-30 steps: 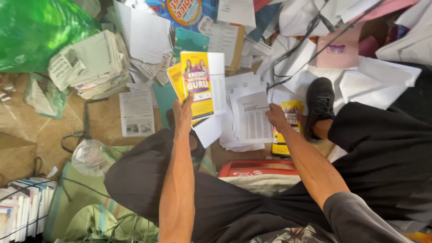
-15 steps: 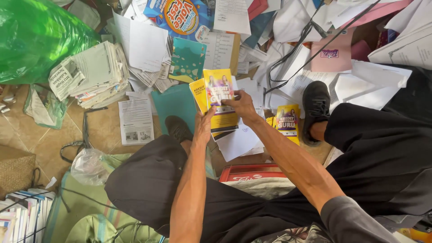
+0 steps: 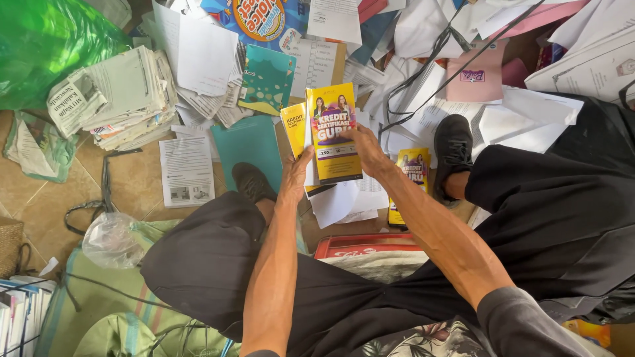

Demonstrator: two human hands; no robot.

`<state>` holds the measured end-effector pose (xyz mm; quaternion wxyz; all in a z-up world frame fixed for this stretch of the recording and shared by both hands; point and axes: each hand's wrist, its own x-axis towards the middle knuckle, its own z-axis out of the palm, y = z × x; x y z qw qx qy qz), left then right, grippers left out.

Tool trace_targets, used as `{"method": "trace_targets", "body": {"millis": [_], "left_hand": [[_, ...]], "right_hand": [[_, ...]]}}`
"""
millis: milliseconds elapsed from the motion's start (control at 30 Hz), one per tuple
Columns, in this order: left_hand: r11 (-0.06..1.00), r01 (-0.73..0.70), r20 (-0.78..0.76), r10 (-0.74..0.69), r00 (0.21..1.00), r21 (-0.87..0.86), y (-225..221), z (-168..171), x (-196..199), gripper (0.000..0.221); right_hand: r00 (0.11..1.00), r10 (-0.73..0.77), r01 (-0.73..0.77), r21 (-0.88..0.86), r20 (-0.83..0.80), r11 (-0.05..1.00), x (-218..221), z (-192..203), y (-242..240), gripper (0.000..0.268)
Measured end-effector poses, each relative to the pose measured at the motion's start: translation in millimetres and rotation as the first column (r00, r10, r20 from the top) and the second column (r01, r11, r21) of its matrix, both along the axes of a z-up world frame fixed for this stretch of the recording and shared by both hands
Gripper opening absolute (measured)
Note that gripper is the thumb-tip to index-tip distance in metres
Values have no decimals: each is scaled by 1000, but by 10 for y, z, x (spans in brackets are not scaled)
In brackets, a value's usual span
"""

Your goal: Sorting through a large pile of papers, documents, and folders on the floor

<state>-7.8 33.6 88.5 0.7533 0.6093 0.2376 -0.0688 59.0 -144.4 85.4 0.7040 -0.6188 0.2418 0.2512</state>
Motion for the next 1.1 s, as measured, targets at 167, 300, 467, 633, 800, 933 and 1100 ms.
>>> {"method": "trace_targets", "body": {"millis": [167, 300, 467, 633, 800, 933, 1100], "left_hand": [[962, 22, 52, -37, 998, 272, 73, 35, 88, 41], [897, 21, 63, -54, 997, 441, 120, 289, 192, 49], [741, 54, 142, -199, 970, 669, 383, 400, 214, 61], [637, 35, 138, -220, 966, 770, 537, 530, 236, 57], [630, 9, 93, -128, 987, 776, 782, 317, 210, 53], [711, 14, -23, 3, 1000, 703, 737, 530, 207, 49], [809, 9, -95, 59, 994, 588, 555, 615, 69, 61]], "right_hand": [[995, 56, -60, 50, 86, 997, 150, 247, -120, 44], [982, 66, -84, 95, 177, 992, 241, 465, -79, 34], [953, 75, -43, -116, 293, 992, 265, 1008, -167, 13], [943, 127, -13, -347, 308, 938, 478, 969, -567, 12], [963, -48, 135, -321, 266, 937, 405, 722, -801, 21], [984, -47, 92, -266, 170, 960, 175, 341, -871, 14], [971, 237, -189, -553, 16, 812, -262, -1111, -1308, 28]]}}
